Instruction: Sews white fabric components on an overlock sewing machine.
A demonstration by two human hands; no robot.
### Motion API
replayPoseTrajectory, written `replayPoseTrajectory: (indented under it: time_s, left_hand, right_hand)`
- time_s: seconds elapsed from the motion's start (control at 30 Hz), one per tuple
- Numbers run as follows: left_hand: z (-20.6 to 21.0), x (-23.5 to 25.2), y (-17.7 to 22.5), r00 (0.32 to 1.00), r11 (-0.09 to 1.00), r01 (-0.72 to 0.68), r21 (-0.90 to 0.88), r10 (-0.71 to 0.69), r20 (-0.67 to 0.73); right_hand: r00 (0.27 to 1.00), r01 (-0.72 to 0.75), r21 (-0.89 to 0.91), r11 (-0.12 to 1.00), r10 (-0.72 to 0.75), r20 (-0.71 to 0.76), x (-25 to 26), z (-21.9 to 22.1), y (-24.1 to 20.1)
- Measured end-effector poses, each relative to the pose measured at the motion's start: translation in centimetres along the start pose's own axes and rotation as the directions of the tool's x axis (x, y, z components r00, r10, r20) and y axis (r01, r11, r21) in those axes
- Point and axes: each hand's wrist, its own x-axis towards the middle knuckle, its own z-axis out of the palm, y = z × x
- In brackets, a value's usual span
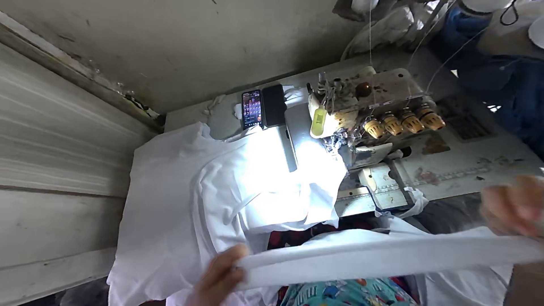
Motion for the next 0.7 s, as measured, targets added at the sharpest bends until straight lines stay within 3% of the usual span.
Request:
replayPoseTrajectory:
  time_s: [0.07,0.13,0.23,0.3,0.33,0.4,0.47,0.5,0.57,0.7]
  left_hand:
    - [-3.8,0.0,3.1,0.966,0.979,-0.206,0.009,0.204,-0.161]
    - [-7.6,0.2,5.8,0.918,0.951,-0.292,0.101,0.309,-0.25]
    - [-15.8,-0.5,6.6,0.894,0.879,-0.166,0.448,0.326,-0.308]
    - [-18.5,2.6,5.8,0.842,0.749,-0.036,0.662,0.379,-0.384]
    - [-19.6,4.8,4.9,0.834,0.672,-0.021,0.741,0.421,-0.357]
    - [-17.2,9.9,4.3,0.822,0.564,0.158,0.81,0.379,-0.424]
    - [-13.7,13.4,3.4,0.833,0.503,0.387,0.773,0.167,-0.527]
    - [-12.9,14.3,2.3,0.862,0.479,0.402,0.78,0.088,-0.499]
    - [-10.9,14.7,0.0,0.927,0.453,0.309,0.836,0.054,-0.371]
    - [-6.3,13.6,-0.6,0.982,0.528,0.03,0.849,0.14,-0.122]
  right_hand:
    - [0.996,-0.07,-0.191,0.979,0.079,0.041,0.4,-0.1,1.6]
    - [0.979,-0.158,-0.265,0.951,0.186,0.085,1.4,0.7,3.2]
    - [0.947,-0.21,-0.329,0.921,0.275,0.166,2.9,1.8,5.6]
    - [0.928,-0.237,-0.322,0.916,0.312,0.205,3.9,2.1,6.7]
    - [0.916,-0.261,-0.306,0.916,0.334,0.22,4.4,2.0,7.3]
    - [0.91,-0.293,-0.315,0.903,0.364,0.197,5.2,2.1,8.4]
    - [0.922,-0.312,-0.416,0.854,0.377,0.084,5.8,2.8,9.8]
    - [0.925,-0.313,-0.488,0.814,0.378,0.037,6.0,3.5,10.6]
    - [0.929,-0.3,-0.585,0.754,0.37,0.0,5.9,5.2,12.3]
    - [0.926,-0.275,-0.544,0.793,0.371,0.072,5.2,9.3,16.0]
